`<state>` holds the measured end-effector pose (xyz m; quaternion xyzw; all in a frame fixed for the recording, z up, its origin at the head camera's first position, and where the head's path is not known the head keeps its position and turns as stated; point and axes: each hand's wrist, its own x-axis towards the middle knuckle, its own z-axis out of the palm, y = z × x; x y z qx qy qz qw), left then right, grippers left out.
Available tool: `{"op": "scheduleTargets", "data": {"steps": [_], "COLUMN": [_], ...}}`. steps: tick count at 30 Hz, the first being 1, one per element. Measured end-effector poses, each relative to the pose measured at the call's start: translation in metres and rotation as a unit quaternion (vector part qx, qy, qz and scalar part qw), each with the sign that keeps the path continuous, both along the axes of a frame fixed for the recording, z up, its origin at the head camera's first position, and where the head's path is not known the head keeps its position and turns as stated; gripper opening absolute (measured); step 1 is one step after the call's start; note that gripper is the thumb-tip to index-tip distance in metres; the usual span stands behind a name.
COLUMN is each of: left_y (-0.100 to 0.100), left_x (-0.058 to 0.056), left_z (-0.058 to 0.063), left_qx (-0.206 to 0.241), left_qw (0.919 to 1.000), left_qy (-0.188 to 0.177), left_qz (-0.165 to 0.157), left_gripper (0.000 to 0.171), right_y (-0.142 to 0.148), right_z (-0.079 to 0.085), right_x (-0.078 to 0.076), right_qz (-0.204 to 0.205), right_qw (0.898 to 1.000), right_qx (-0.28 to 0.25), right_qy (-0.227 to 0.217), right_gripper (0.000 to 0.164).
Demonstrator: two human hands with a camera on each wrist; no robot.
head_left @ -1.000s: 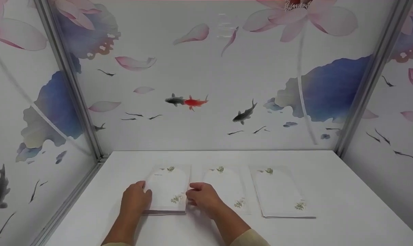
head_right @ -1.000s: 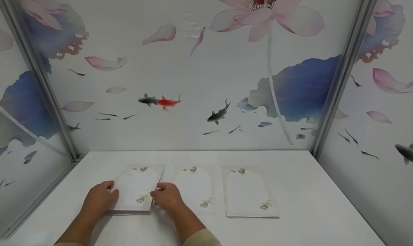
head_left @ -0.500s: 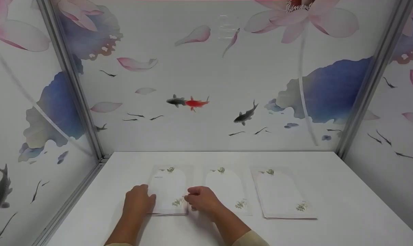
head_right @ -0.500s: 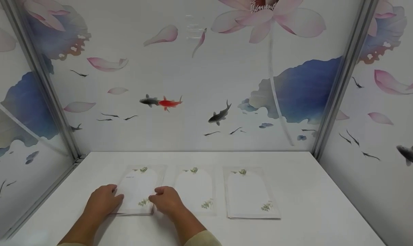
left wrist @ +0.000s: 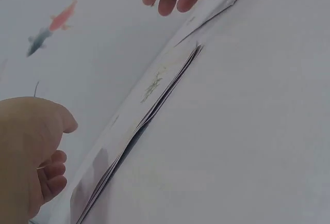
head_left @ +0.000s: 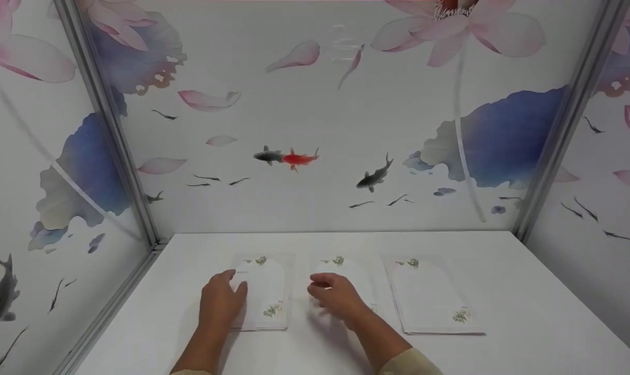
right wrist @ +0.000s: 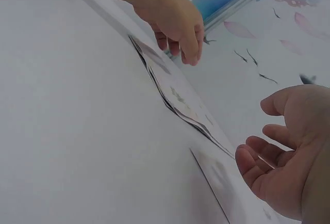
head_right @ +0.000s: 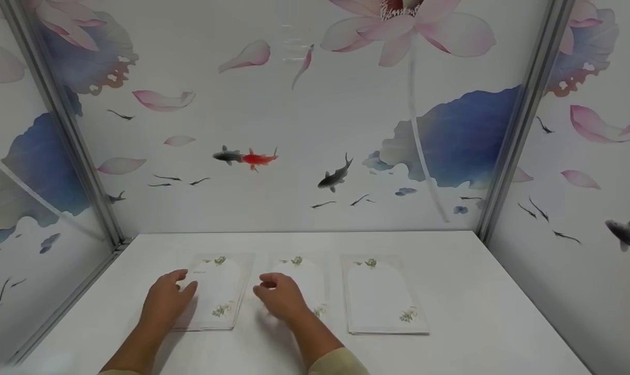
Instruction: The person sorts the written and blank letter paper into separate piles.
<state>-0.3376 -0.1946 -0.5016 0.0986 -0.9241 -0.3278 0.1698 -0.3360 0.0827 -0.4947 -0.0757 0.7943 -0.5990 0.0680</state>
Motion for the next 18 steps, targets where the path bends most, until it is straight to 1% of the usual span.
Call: {"op": "scheduleTargets", "data": {"steps": [2, 6, 10, 15, 18], "left_y": [0.012, 0.039, 0.066, 0.099, 0.116], "left_x": [-0.004, -0.010, -0.015, -0.021, -0.024], "left_z": [0.001, 0.002, 0.002, 0.000, 0.000], "left_qx": [0.011, 0.032, 0.060, 0.084, 0.091], "left_qw": [0.9997, 0.9983, 0.9960, 0.9933, 0.9913], "left_qy": [0.015, 0.026, 0.023, 0.013, 0.016], "left_qz": [-0.014, -0.041, -0.062, -0.079, -0.094], "left_gripper": [0.053, 0.052, 0.051, 0.050, 0.049], "right_y": [0.016, 0.046, 0.073, 0.103, 0.119], "right_z": [0.001, 0.003, 0.003, 0.001, -0.001], "right_x": [-0.002, -0.007, -0.009, -0.007, -0.007], "right_qz": [-0.014, -0.043, -0.070, -0.102, -0.109], "right_qw": [1.000, 0.999, 0.997, 0.994, 0.993], "right_qx": [0.007, 0.013, 0.013, 0.029, 0.037], "right_qy": [0.007, 0.018, 0.016, -0.003, 0.004], "right_gripper": [0.048, 0.048, 0.046, 0.046, 0.045]}}
